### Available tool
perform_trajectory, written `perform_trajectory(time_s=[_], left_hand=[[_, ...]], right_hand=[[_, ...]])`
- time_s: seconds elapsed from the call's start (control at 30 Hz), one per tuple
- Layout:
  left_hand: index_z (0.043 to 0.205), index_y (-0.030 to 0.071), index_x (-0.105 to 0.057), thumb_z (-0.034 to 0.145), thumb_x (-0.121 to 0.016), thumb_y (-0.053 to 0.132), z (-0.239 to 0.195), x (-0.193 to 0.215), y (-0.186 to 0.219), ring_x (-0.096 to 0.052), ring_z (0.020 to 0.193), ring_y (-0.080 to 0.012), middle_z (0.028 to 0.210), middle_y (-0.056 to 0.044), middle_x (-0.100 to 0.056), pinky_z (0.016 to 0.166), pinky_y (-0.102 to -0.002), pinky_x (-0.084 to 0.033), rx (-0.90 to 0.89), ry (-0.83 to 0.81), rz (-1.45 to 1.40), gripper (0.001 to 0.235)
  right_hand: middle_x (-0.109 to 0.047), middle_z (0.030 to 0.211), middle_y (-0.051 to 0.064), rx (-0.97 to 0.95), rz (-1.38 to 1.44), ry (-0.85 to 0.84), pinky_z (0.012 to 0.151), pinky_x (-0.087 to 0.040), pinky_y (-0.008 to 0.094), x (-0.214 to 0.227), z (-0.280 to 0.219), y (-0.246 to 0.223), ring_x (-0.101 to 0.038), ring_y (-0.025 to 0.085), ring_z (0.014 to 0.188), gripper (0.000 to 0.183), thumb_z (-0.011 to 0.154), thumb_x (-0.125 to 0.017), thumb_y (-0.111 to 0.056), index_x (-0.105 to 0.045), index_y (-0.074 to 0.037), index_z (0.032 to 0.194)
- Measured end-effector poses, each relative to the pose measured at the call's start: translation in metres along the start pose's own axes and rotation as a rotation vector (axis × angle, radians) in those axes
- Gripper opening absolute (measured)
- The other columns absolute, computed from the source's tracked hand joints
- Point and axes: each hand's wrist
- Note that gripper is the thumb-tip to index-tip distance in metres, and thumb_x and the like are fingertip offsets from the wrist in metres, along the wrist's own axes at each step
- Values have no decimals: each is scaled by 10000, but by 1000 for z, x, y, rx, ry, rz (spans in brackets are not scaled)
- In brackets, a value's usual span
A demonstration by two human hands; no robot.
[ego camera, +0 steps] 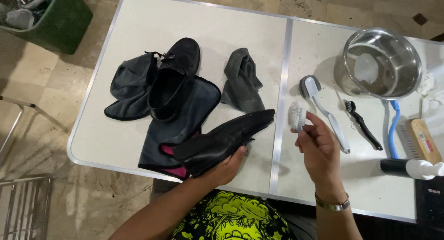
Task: The person cleans a black shoe using a brush and a cloth. They scrub the shoe with the brush, dip it in water, and then wipe the shoe with a cloth. The person handles the shoe, brush, and cloth on a white table.
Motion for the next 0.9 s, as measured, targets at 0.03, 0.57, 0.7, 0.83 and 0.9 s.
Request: perform_trajectory(time_s=[0.03,0.57,0.7,0.83,0.9], left_hand=[[1355,44,-661,1055,-548,428,2,-3,-3,-562,1325,-244,1461,-91,-607,1218,-494,-288,0,-4,-1,500],[1228,-75,-688,1018,-600,287,10,-39,-24,-536,1388,-239,1391,-198,-629,1216,-412,-344,-575,319,725,428],[1210,-106,-684,1038,-390,37,-17,-49,-107,-594,1347,-360,1313,-294,-665,1076,-453,-518,-1085,184,1348,370],[1222,-169,-666,1001,-390,-36,22,1,-30,-576,1330,-434,1306,-365,-634,1048,-515,-534,-1184,170,1356,377],[1286,-122,-656,1017,-409,24,32,28,46,-596,1300,-434,1348,-292,-638,1065,-553,-480,-1031,206,1264,393]], right_hand=[[-672,991,244,-1,-1,3,599,-432,255,1,0,3,-549,187,720,457,990,-520,88,-488,95,1446],[-731,890,177,-42,-312,124,688,-502,315,-7,-5,11,-597,182,662,267,991,-621,29,-634,-11,1254],[-690,800,195,37,-333,136,700,-530,327,-4,-7,16,-672,223,714,306,1019,-597,50,-601,17,1323],[-705,896,185,-6,-254,106,701,-518,306,-7,-11,14,-561,163,688,362,1015,-578,63,-604,12,1373],[-700,914,203,71,-289,125,676,-498,311,-7,-11,16,-543,164,694,401,1023,-559,99,-596,43,1419]])
Point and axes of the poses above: each hand's wrist, its own z-axis towards the middle knuckle, its own x-axis out of the back of the hand, y = z × x
